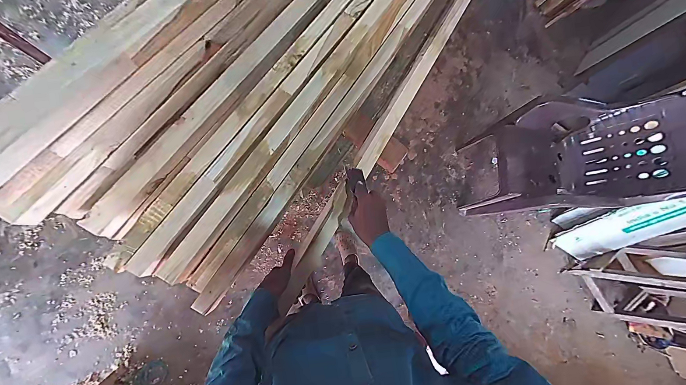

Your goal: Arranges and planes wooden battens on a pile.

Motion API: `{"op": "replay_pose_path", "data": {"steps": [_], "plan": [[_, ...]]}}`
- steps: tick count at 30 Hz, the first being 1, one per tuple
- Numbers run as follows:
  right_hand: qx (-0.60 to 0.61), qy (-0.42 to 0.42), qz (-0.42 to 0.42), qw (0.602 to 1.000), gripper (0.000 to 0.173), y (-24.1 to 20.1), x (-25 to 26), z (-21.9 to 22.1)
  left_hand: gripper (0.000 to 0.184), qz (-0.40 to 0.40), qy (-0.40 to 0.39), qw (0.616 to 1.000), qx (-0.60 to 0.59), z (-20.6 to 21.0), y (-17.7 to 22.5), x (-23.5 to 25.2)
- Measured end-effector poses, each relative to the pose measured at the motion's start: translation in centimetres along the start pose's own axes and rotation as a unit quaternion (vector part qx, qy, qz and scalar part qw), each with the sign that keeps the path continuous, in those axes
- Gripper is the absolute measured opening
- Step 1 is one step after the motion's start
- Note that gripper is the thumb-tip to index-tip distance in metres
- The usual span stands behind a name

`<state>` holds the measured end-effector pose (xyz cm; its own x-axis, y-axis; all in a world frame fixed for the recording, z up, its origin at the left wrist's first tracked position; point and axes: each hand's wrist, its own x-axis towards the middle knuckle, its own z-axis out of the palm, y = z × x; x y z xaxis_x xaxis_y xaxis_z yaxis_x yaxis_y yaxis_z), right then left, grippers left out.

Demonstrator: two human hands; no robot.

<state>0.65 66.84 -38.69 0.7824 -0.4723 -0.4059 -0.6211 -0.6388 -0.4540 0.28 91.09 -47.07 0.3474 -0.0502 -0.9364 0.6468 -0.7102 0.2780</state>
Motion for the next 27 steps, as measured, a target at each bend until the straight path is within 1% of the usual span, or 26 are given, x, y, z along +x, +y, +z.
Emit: {"op": "replay_pose_path", "data": {"steps": [1, 2, 3, 6, 9, 11, 13, 15, 16, 18, 19, 20, 22, 23, 25, 27], "plan": [[0.006, -0.006, 0.007, 1.000, 0.044, -0.4, -0.1, 0.6, 0.096, 0.003, 0.002, 1.000, 0.002, -0.3, 0.3, -0.1], [0.001, -0.025, 0.014, 1.000, 0.046, -1.0, -0.6, 1.1, 0.095, 0.006, 0.001, 1.000, 0.004, -0.5, 0.6, -0.1], [-0.014, -0.048, 0.018, 0.999, 0.047, -1.3, -1.5, 1.7, 0.094, 0.009, 0.002, 1.000, 0.001, -0.6, 0.6, 0.0], [-0.039, -0.086, 0.005, 0.996, 0.044, -1.4, -4.8, 3.9, 0.091, 0.012, -0.013, 1.000, -0.002, -1.0, 0.3, 0.2], [-0.052, -0.122, -0.002, 0.991, 0.042, -1.7, -7.5, 4.1, 0.089, 0.006, -0.034, 0.999, -0.039, -1.4, 0.4, 0.6], [-0.074, -0.169, -0.007, 0.983, 0.045, -1.8, -8.5, 2.5, 0.089, 0.007, -0.033, 0.999, -0.029, -1.5, 0.6, 0.4], [-0.047, -0.187, -0.044, 0.980, 0.045, -0.7, -7.7, -0.1, 0.092, 0.015, -0.009, 0.999, 0.029, -1.7, 0.8, 0.3], [0.015, -0.193, -0.101, 0.976, 0.039, 1.0, -5.3, -3.3, 0.100, 0.016, 0.005, 0.998, 0.063, -1.8, 0.3, 1.2], [0.037, -0.210, -0.119, 0.970, 0.040, 1.6, -3.6, -5.1, 0.101, 0.023, 0.021, 0.997, 0.064, -1.6, -0.1, 1.5], [0.041, -0.228, -0.184, 0.955, 0.043, 2.2, 0.3, -8.1, 0.101, 0.034, 0.039, 0.997, 0.059, -1.3, -0.1, 0.7], [0.012, -0.216, -0.242, 0.946, 0.043, 2.1, 2.2, -9.3, 0.102, 0.038, 0.044, 0.997, 0.059, -1.2, 0.0, 0.4], [-0.033, -0.191, -0.313, 0.930, 0.040, 1.8, 4.0, -10.2, 0.102, 0.040, 0.050, 0.996, 0.062, -1.0, 0.1, 0.0], [-0.118, -0.150, -0.451, 0.872, 0.029, 0.8, 7.9, -10.9, 0.101, 0.025, 0.059, 0.996, 0.054, -0.7, 0.9, -1.4], [-0.154, -0.154, -0.501, 0.838, 0.031, 0.3, 9.9, -10.6, 0.100, 0.018, 0.063, 0.997, 0.039, -0.7, 1.2, -2.2], [-0.239, -0.187, -0.573, 0.761, 0.047, -1.5, 12.6, -9.2, 0.099, 0.010, 0.079, 0.997, 0.023, -0.4, 1.4, -2.9], [-0.309, -0.232, -0.636, 0.668, 0.055, -3.5, 13.8, -7.3, 0.099, 0.009, 0.089, 0.996, 0.014, -0.1, 1.2, -3.1]]}}
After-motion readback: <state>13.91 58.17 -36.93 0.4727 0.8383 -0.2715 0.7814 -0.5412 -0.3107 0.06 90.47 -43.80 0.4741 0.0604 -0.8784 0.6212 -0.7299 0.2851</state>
